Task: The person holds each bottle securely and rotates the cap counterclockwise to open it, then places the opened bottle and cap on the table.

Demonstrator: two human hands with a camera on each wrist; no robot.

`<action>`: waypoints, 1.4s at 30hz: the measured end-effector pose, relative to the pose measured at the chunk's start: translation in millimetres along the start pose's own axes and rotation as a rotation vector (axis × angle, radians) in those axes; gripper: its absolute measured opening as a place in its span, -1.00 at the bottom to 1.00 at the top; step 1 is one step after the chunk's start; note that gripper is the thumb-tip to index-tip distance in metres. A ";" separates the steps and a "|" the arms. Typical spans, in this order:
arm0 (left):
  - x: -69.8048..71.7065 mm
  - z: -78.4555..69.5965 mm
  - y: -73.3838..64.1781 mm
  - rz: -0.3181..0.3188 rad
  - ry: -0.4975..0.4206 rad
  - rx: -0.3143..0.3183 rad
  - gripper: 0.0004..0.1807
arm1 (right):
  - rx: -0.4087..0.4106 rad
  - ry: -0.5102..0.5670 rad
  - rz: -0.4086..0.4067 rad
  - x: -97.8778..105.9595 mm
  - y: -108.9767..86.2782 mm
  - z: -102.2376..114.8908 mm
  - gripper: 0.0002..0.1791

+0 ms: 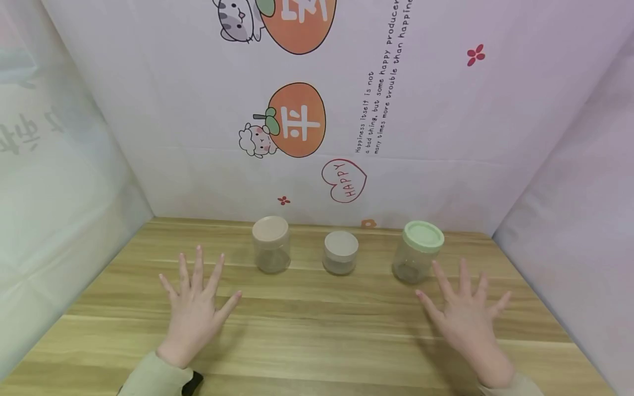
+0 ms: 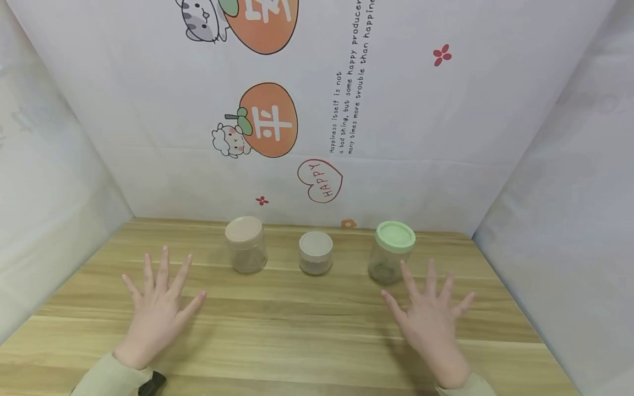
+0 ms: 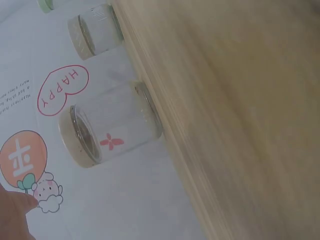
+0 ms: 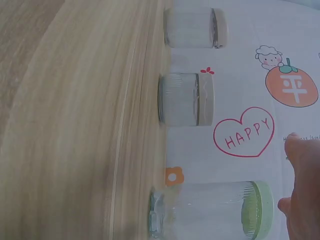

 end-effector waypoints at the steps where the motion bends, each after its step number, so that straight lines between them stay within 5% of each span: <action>1: 0.4 0.3 0.2 -0.001 -0.001 0.001 -0.14 | -0.001 0.002 0.001 0.0 0.2 0.8 -0.20; 12: 1.1 1.0 3.8 -0.058 -0.040 0.010 -0.18 | 0.015 0.070 0.009 -9.6 1.8 15.3 -0.20; 24: -9.0 -8.8 25.1 -0.017 -0.226 0.079 -0.16 | 0.095 0.113 0.032 -30.7 1.8 35.5 -0.25; 42: -47.5 -21.4 53.1 -0.041 -0.676 0.265 -0.15 | 0.162 0.180 0.058 -53.5 9.4 60.2 -0.33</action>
Point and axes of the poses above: each hand's wrist, its own y-axis towards the middle knuckle, its own x-axis out of the back of the hand, z = x × y, the point moved 3 cm from there along y, towards the middle knuckle, and after that the axes turned 7 degrees about y, right-handed, at the moved point
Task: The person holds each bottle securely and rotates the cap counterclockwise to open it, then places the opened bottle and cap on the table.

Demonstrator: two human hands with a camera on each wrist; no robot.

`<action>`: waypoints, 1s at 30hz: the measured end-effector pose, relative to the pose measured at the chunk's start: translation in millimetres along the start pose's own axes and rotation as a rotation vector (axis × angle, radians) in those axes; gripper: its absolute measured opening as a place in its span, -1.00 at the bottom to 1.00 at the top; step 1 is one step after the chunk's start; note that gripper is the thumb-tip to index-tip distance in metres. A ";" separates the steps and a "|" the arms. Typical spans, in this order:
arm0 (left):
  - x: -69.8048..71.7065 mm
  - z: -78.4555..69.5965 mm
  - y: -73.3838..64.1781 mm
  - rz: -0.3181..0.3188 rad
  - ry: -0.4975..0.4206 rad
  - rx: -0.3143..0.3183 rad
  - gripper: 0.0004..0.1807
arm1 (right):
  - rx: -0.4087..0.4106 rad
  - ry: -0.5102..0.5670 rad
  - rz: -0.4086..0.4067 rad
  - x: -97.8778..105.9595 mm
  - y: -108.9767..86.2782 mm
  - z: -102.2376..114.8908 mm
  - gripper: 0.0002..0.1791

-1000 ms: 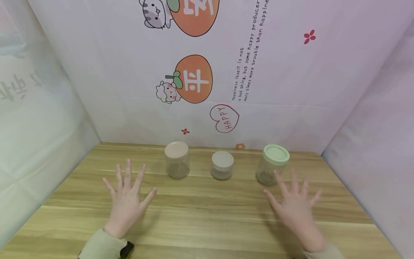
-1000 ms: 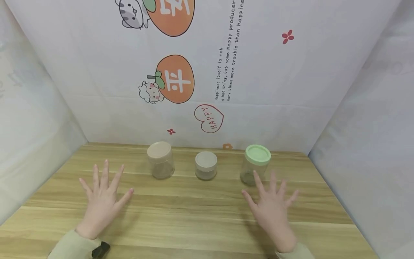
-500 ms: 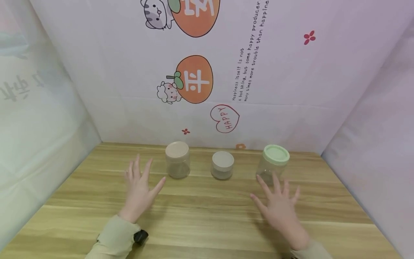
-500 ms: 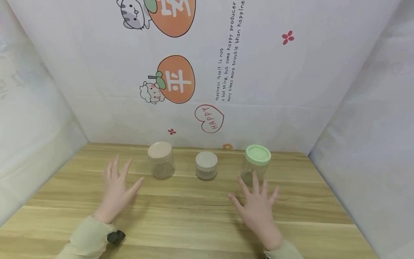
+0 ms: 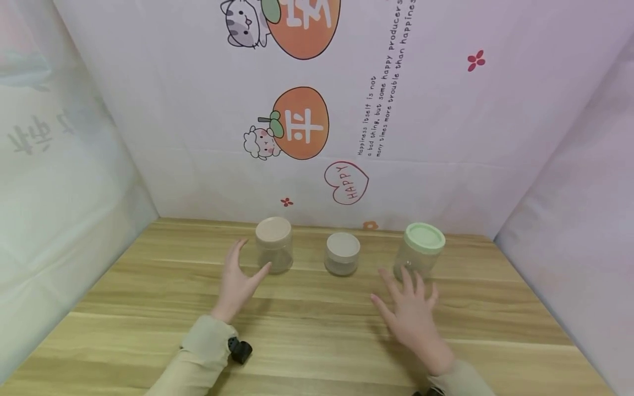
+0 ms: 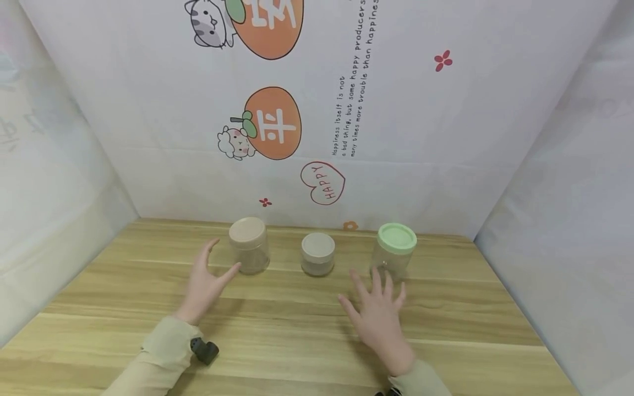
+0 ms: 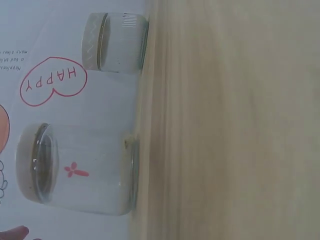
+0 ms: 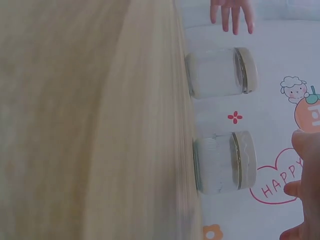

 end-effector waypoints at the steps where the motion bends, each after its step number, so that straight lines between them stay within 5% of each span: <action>1: -2.2 1.4 0.9 0.004 -0.023 0.015 -0.14 | 0.004 0.008 -0.003 -0.8 0.6 0.8 -0.33; 12: -26.7 20.6 12.7 0.104 -0.346 0.216 -0.06 | 0.019 0.035 -0.061 -7.4 6.6 12.0 -0.38; 17: -32.4 27.6 16.2 0.116 -0.383 0.270 -0.02 | 0.035 0.037 -0.101 -11.1 9.7 16.9 -0.40; 30: -44.6 34.5 24.6 0.155 -0.412 0.296 0.04 | 0.076 0.082 -0.134 -20.8 23.5 26.4 -0.42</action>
Point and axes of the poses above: each hand's wrist, its own y-axis towards the middle knuckle, its own x-axis out of the back of the hand, z = x × y, the point moved 3 cm from there along y, towards the middle knuckle, and after that the axes turned 7 degrees about y, right-handed, at the moved point
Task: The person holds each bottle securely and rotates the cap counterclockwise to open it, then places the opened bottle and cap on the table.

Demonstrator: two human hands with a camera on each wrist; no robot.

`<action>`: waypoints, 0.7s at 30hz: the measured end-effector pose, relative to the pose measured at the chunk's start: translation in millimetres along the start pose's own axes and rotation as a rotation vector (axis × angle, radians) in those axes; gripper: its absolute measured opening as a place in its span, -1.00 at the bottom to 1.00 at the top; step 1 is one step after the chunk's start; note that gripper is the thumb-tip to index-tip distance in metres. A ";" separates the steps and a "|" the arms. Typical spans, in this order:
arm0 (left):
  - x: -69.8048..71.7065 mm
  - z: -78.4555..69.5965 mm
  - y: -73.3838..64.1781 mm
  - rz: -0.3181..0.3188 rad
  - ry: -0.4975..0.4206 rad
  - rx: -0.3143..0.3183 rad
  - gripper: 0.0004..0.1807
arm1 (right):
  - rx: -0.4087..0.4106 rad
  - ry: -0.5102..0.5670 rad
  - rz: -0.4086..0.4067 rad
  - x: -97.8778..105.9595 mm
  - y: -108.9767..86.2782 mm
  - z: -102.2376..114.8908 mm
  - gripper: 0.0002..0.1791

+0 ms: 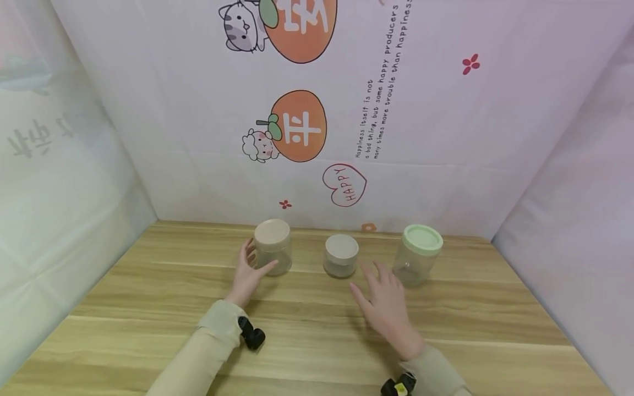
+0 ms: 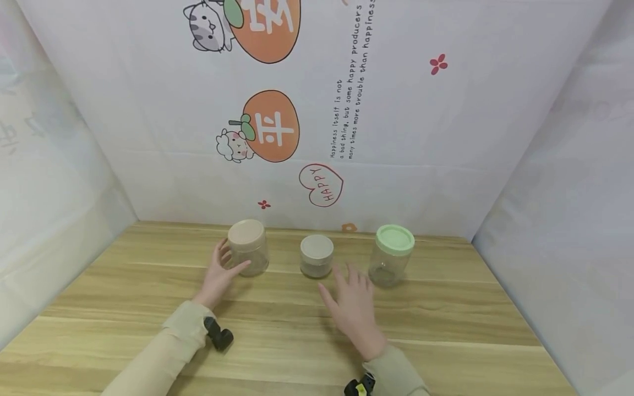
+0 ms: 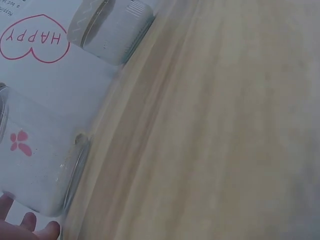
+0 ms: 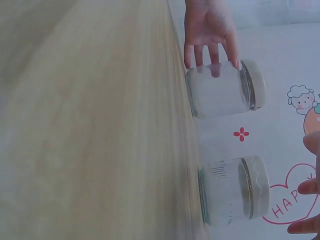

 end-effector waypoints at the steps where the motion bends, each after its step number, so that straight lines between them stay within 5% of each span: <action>1: -0.9 0.0 1.3 -0.002 -0.004 -0.003 0.04 | 0.001 0.001 0.000 -0.5 1.1 0.4 -0.42; 21: -12.9 1.8 14.0 0.006 0.064 0.021 0.17 | 0.104 0.041 -0.050 -12.7 31.3 26.8 -0.47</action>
Point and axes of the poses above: each hand's wrist, its own y-axis towards the middle knuckle, its own x-axis out of the back of the hand, z = x × y, the point moved 3 cm from there along y, towards the middle knuckle, and after that the axes turned 7 degrees about y, right-handed, at the moved point
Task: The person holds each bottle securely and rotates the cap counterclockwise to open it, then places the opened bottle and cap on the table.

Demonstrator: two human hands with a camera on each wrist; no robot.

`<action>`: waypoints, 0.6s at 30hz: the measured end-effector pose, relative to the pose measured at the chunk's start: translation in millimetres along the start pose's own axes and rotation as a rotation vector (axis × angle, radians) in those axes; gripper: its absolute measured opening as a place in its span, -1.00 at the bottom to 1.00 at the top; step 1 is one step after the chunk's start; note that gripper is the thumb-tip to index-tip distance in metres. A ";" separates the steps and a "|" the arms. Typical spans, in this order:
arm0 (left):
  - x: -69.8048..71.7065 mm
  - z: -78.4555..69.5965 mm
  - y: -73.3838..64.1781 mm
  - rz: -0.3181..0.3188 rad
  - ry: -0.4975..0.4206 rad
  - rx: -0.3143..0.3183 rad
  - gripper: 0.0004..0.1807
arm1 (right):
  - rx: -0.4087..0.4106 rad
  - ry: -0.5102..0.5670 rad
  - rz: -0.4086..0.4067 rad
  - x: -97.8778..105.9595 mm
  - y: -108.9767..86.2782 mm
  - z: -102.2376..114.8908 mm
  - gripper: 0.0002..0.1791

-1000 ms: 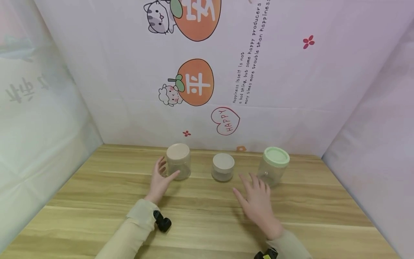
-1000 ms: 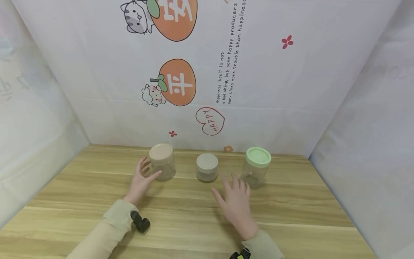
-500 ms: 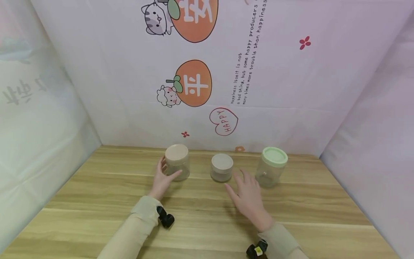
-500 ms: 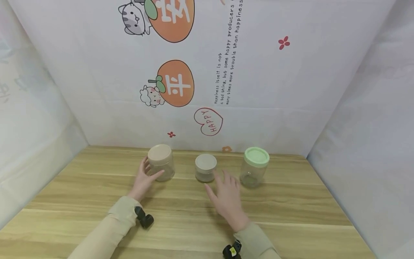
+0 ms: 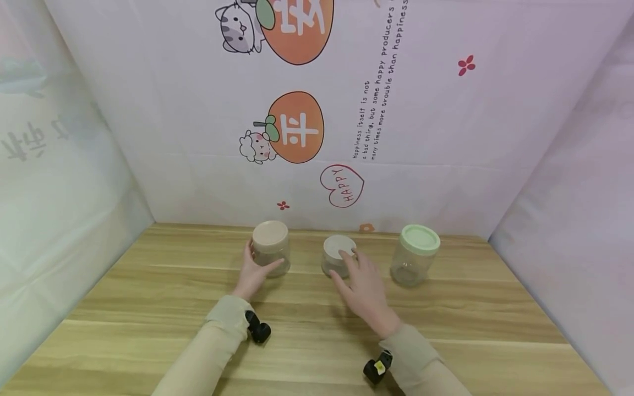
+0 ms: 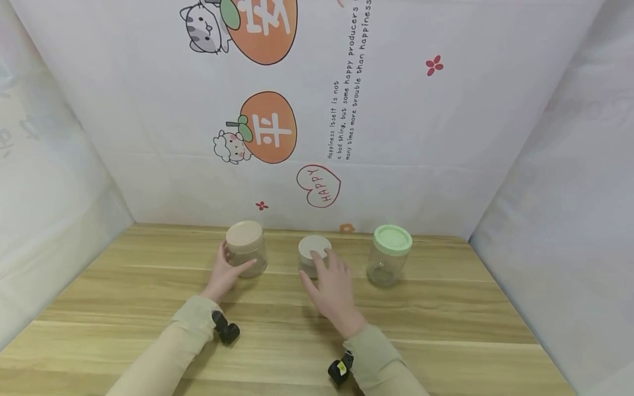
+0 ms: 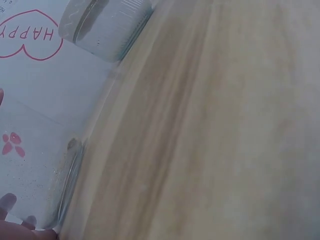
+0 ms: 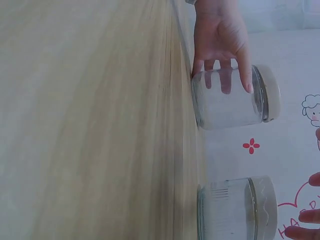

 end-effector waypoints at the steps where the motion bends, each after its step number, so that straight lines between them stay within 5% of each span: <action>1: -0.8 -0.5 0.4 0.001 0.001 0.001 0.18 | 0.004 -0.003 -0.003 -0.7 1.0 1.0 -0.47; 18: -2.0 -6.3 5.7 -0.031 -0.036 -0.031 0.14 | -0.025 0.108 0.056 -9.4 14.1 25.2 -0.46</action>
Point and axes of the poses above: each hand's wrist, its own y-axis towards the middle knuckle, its own x-axis out of the back of the hand, z = x × y, the point moved 3 cm from there along y, towards the middle knuckle, and after that the axes turned 7 degrees about y, right-handed, at the moved point
